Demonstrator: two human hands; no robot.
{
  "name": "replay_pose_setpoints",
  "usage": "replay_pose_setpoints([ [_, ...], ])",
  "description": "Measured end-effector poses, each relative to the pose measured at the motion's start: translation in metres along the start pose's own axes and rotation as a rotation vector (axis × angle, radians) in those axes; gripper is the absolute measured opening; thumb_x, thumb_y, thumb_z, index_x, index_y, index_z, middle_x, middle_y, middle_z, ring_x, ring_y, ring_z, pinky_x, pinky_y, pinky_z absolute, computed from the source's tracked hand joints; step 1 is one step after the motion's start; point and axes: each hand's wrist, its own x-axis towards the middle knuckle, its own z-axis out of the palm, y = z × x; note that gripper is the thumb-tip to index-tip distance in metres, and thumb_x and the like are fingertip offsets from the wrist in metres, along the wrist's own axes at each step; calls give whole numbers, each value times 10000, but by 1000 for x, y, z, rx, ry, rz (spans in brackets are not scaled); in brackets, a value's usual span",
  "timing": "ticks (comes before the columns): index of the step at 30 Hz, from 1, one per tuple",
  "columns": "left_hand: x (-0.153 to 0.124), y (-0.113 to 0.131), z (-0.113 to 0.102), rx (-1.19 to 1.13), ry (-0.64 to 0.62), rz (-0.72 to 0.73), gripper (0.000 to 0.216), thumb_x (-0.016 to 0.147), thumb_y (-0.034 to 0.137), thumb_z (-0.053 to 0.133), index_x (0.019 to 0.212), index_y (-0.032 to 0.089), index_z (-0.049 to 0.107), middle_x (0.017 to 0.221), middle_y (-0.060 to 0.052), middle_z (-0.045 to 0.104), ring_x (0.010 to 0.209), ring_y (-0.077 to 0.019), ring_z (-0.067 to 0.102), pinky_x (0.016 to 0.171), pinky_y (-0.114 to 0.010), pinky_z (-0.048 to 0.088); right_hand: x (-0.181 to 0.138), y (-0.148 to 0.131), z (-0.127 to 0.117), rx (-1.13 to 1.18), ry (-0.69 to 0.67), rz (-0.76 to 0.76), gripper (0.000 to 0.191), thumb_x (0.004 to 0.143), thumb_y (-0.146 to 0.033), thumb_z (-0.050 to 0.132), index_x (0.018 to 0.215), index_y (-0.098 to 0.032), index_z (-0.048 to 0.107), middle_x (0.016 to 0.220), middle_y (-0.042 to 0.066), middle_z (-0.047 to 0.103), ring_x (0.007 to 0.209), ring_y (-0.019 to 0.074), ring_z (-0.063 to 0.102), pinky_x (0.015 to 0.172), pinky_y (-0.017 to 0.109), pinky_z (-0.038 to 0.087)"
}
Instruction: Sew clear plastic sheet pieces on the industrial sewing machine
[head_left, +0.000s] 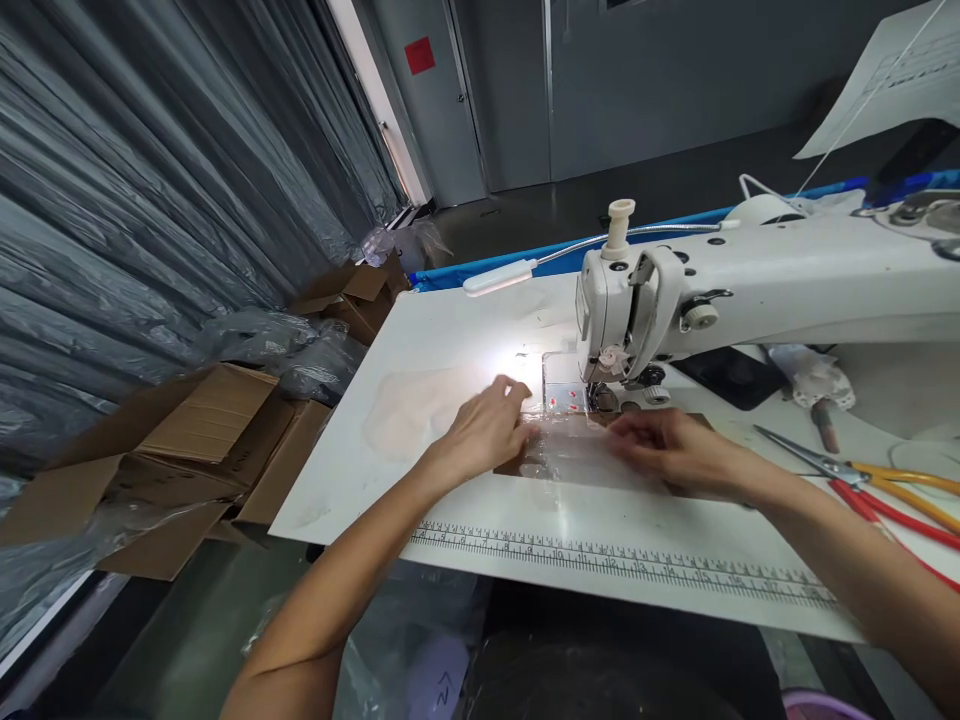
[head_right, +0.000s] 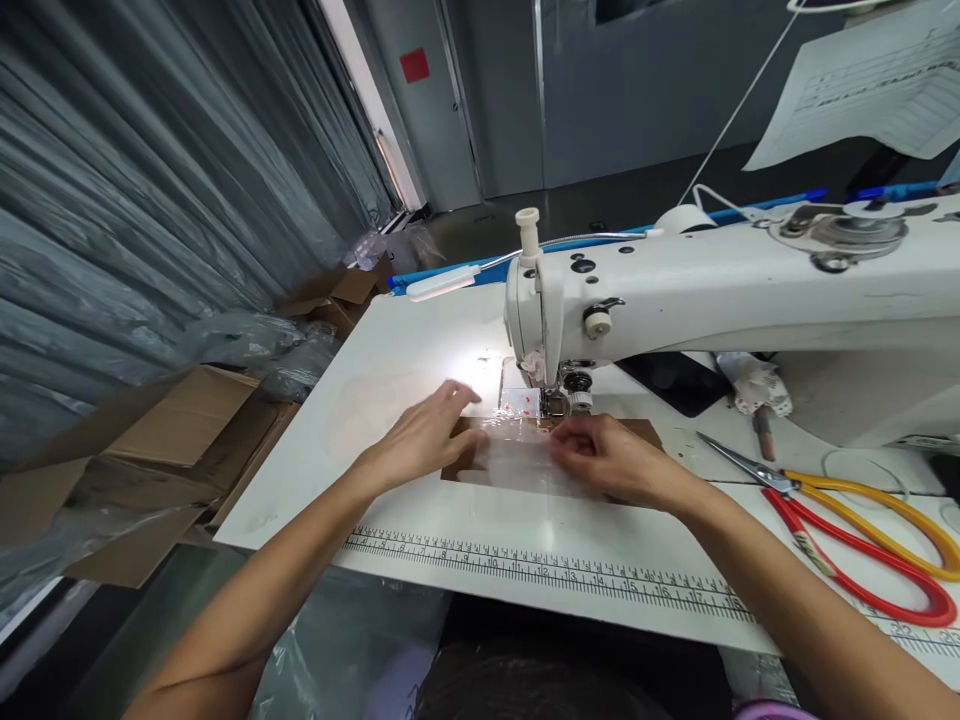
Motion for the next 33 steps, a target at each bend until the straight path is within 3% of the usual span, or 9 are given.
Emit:
replay_pose_setpoints([
  [3,9,-9,15,160,91,72,307,911,238,530,1201,138,524,1325,-164,490,1068,-271,575,862,-444,504,11,16,-4,-218,178,13,316,877,-473,540,964,-214,699,692,23,644,598,165,567,507,263,412],
  [9,26,2,26,-1,6,380,288,968,192,422,1239,164,516,1286,-104,547,1171,-209,539,954,-377,485,14,9,-4,-365,137,13,396,924,-510,425,999,-235,702,764,31,691,687,200,632,620,305,483],
  [14,28,1,22,-48,-65,403,205,956,194,462,1078,161,625,1086,-70,638,999,-187,604,838,-332,495,2,5,-2,-655,348,40,443,927,-493,384,1101,-204,671,915,107,672,721,251,634,589,352,474],
  [16,22,-3,22,-107,-154,374,185,945,275,522,973,161,665,964,-51,650,875,-166,614,753,-298,485,-7,9,2,-716,424,-48,418,923,-476,401,1097,-203,665,1013,126,647,783,267,637,613,368,486],
  [19,9,-9,29,-226,-259,380,182,860,357,661,892,181,689,922,-27,644,841,-147,609,752,-276,462,-16,16,15,-648,317,-291,344,912,-466,478,1085,-223,649,1105,105,624,935,251,626,765,372,510],
  [22,-4,-13,41,-272,-202,387,107,860,282,664,844,180,691,927,-31,633,882,-153,599,801,-293,450,-15,20,30,-584,206,-350,286,910,-438,502,981,-202,648,1042,113,632,953,257,604,810,392,488],
  [26,-25,-10,48,-254,-144,379,136,896,239,600,822,150,670,946,-62,610,874,-163,581,737,-278,461,-11,21,30,-389,178,-230,329,942,-449,435,839,-200,623,807,56,633,742,198,587,665,323,454],
  [29,-46,2,44,-223,-184,403,140,899,237,596,816,146,662,951,-62,603,855,-156,580,743,-274,471,-10,24,20,-219,328,-20,400,919,-546,433,800,-205,605,660,17,600,545,151,490,497,281,361],
  [33,-63,22,33,-236,-252,510,301,844,407,670,959,130,643,1031,-85,612,861,-168,593,725,-274,500,-8,32,14,75,386,142,403,890,-589,462,819,-212,588,707,32,636,555,157,528,503,287,415],
])
